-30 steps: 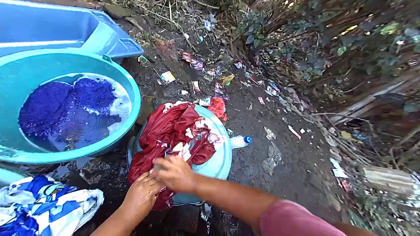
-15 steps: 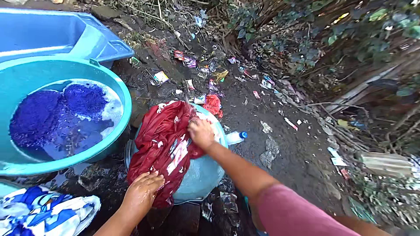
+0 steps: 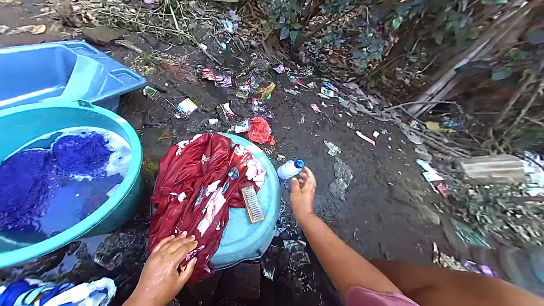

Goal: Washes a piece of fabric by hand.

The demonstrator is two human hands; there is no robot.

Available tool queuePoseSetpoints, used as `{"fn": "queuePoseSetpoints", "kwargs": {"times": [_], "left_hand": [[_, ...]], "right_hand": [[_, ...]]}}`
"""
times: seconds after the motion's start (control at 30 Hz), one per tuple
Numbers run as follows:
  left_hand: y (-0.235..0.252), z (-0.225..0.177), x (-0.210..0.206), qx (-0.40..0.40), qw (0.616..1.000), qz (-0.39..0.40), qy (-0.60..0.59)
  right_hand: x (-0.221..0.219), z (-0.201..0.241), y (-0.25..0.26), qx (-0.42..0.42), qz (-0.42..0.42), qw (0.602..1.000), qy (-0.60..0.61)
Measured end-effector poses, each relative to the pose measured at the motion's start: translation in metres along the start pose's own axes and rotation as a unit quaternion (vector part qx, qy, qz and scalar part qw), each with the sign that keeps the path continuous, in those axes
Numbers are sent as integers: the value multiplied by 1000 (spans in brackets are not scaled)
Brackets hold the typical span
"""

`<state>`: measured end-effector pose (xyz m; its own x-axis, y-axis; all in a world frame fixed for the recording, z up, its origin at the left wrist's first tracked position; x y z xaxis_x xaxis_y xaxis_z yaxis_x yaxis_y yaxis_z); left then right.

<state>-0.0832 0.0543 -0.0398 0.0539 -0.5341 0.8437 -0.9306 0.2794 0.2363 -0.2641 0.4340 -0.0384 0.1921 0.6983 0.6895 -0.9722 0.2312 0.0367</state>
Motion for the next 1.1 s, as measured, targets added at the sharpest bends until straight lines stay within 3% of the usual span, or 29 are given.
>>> {"fn": "queuePoseSetpoints", "kwargs": {"times": [0.07, 0.17, 0.27, 0.43, 0.5, 0.6, 0.67, 0.73, 0.8, 0.93, 1.0, 1.1], "left_hand": [[5, 2, 1, -15, 999, 29, 2], [18, 1, 4, -23, 997, 68, 7], [19, 2, 0, -24, 997, 67, 27], [3, 8, -12, -8, 999, -27, 36], [3, 10, -14, -17, 999, -38, 34], [3, 10, -16, -20, 998, -53, 25], [3, 10, -15, -17, 998, -62, 23], [4, 9, -15, -17, 997, -70, 17], [4, 7, -13, -14, 997, -70, 7], [5, 8, -11, -11, 998, -60, -5], [7, 8, -11, -11, 998, -56, -9], [7, 7, -10, -12, 999, -48, -17]], "right_hand": [[0, -48, 11, -89, 6, 996, 12], [-23, -98, 33, -119, 45, 991, 29], [-48, -116, 62, -133, 22, 990, 41], [-61, -112, 96, -191, -46, 974, 115], [-45, -95, 105, -153, -83, 966, 191], [1, -35, 114, -33, -108, 958, 263], [36, 22, 119, 53, -68, 982, 169], [58, 89, 115, 159, -13, 987, -3], [55, 148, 99, 301, 58, 937, -166], [-1, 197, 44, 472, 237, 758, -382], [-21, 199, 31, 480, 293, 695, -448], [-33, 205, 40, 438, 302, 676, -509]]}}
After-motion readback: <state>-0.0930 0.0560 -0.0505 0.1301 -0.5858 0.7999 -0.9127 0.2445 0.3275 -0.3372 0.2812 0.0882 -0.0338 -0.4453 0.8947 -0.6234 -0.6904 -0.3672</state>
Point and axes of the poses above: each hand's wrist, its own y-axis towards the middle knuckle, its own x-axis out of the back of the hand, z = x × y, the point moved 6 cm from there along y, towards the middle knuckle, and after that the axes turned 5 degrees about z, right-handed, at the moved point
